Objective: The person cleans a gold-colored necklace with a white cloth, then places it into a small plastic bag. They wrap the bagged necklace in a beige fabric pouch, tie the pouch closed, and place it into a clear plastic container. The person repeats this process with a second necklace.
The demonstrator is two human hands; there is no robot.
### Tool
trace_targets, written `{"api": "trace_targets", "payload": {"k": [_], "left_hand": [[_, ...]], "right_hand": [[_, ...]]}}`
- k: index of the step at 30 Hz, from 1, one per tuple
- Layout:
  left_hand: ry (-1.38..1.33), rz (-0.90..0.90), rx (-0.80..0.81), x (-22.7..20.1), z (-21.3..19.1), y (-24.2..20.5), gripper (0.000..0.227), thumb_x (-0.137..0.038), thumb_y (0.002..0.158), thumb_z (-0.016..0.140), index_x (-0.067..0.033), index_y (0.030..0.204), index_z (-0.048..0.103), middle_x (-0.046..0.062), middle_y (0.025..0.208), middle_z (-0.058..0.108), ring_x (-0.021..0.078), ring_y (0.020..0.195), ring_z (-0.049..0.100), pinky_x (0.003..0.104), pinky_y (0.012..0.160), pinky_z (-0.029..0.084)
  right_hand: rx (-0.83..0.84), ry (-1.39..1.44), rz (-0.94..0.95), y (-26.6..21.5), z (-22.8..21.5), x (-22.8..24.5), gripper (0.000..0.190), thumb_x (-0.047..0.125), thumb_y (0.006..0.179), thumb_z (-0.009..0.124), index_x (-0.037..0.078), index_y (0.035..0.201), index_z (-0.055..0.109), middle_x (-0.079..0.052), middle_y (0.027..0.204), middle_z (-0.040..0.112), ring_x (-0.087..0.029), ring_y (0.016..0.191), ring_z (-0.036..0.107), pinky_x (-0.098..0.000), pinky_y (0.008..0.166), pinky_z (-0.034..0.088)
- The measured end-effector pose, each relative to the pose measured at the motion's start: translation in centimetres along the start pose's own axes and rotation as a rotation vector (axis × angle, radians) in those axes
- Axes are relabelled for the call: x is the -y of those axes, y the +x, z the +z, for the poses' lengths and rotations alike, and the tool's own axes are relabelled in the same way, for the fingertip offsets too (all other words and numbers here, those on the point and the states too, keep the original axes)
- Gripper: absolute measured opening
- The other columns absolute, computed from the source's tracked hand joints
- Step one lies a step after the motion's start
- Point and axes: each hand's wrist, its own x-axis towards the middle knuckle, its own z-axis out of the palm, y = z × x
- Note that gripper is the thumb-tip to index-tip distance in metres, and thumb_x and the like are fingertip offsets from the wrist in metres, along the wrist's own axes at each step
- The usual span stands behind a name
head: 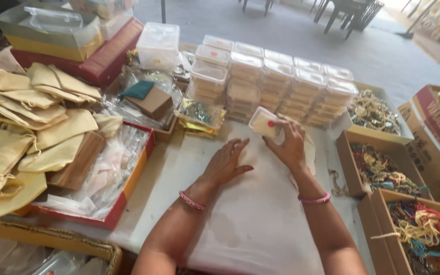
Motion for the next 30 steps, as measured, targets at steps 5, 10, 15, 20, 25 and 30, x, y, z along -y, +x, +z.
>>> {"api": "trace_targets", "payload": {"k": [5, 10, 15, 20, 25, 30], "left_hand": [[0.003, 0.005, 0.021, 0.6, 0.5, -0.1, 0.045, -0.041, 0.089, 0.076, -0.0114, 0.121, 0.064, 0.013, 0.120, 0.058, 0.0330, 0.106, 0.063, 0.044, 0.088, 0.054], [0.011, 0.005, 0.042, 1.2, 1.0, -0.1, 0.028, -0.032, 0.086, 0.077, -0.0116, 0.104, 0.070, 0.009, 0.110, 0.059, 0.0313, 0.099, 0.066, 0.044, 0.082, 0.055], [0.012, -0.021, 0.095, 1.4, 1.5, 0.0, 0.027, -0.026, 0.083, 0.078, -0.0122, 0.105, 0.070, 0.009, 0.110, 0.060, 0.0316, 0.096, 0.067, 0.045, 0.081, 0.055], [0.000, -0.024, 0.108, 1.1, 0.9, -0.4, 0.024, -0.026, 0.084, 0.077, -0.0123, 0.103, 0.069, 0.009, 0.109, 0.061, 0.0320, 0.095, 0.067, 0.046, 0.080, 0.055], [0.001, -0.019, 0.120, 1.1, 1.0, 0.1, 0.022, -0.025, 0.084, 0.077, -0.0125, 0.101, 0.070, 0.008, 0.108, 0.061, 0.0315, 0.094, 0.068, 0.046, 0.079, 0.056], [0.025, -0.063, 0.148, 1.4, 1.0, -0.2, 0.020, -0.026, 0.083, 0.077, -0.0126, 0.097, 0.071, 0.008, 0.107, 0.062, 0.0313, 0.093, 0.069, 0.046, 0.078, 0.057]], "right_hand": [[0.111, -0.035, 0.013, 8.8, 2.6, 0.0, 0.053, 0.034, 0.072, 0.090, 0.017, 0.116, 0.067, -0.007, 0.139, 0.065, -0.032, 0.135, 0.050, -0.0502, 0.111, 0.032], [0.290, 0.048, 0.158, 13.5, 6.8, -2.6, 0.055, 0.037, 0.071, 0.090, 0.019, 0.118, 0.069, -0.006, 0.139, 0.064, -0.033, 0.136, 0.045, -0.0501, 0.111, 0.033], [0.289, 0.089, 0.115, 14.5, 10.5, -6.1, 0.054, 0.039, 0.077, 0.087, 0.016, 0.123, 0.069, -0.011, 0.138, 0.061, -0.035, 0.134, 0.048, -0.0483, 0.111, 0.039], [-0.030, -0.001, 0.096, 11.9, 11.0, -7.7, 0.035, 0.035, 0.096, 0.074, 0.012, 0.121, 0.069, -0.014, 0.128, 0.066, -0.034, 0.119, 0.058, -0.0492, 0.103, 0.044], [0.023, 0.064, 0.560, 3.1, 12.1, -11.2, 0.026, 0.028, 0.104, 0.060, 0.008, 0.121, 0.067, -0.019, 0.113, 0.073, -0.039, 0.106, 0.068, -0.0485, 0.087, 0.053], [0.414, -0.186, -0.100, -3.0, 9.2, -8.1, 0.028, 0.021, 0.092, 0.063, 0.008, 0.114, 0.074, -0.016, 0.120, 0.072, -0.036, 0.109, 0.067, -0.0446, 0.097, 0.052]]}}
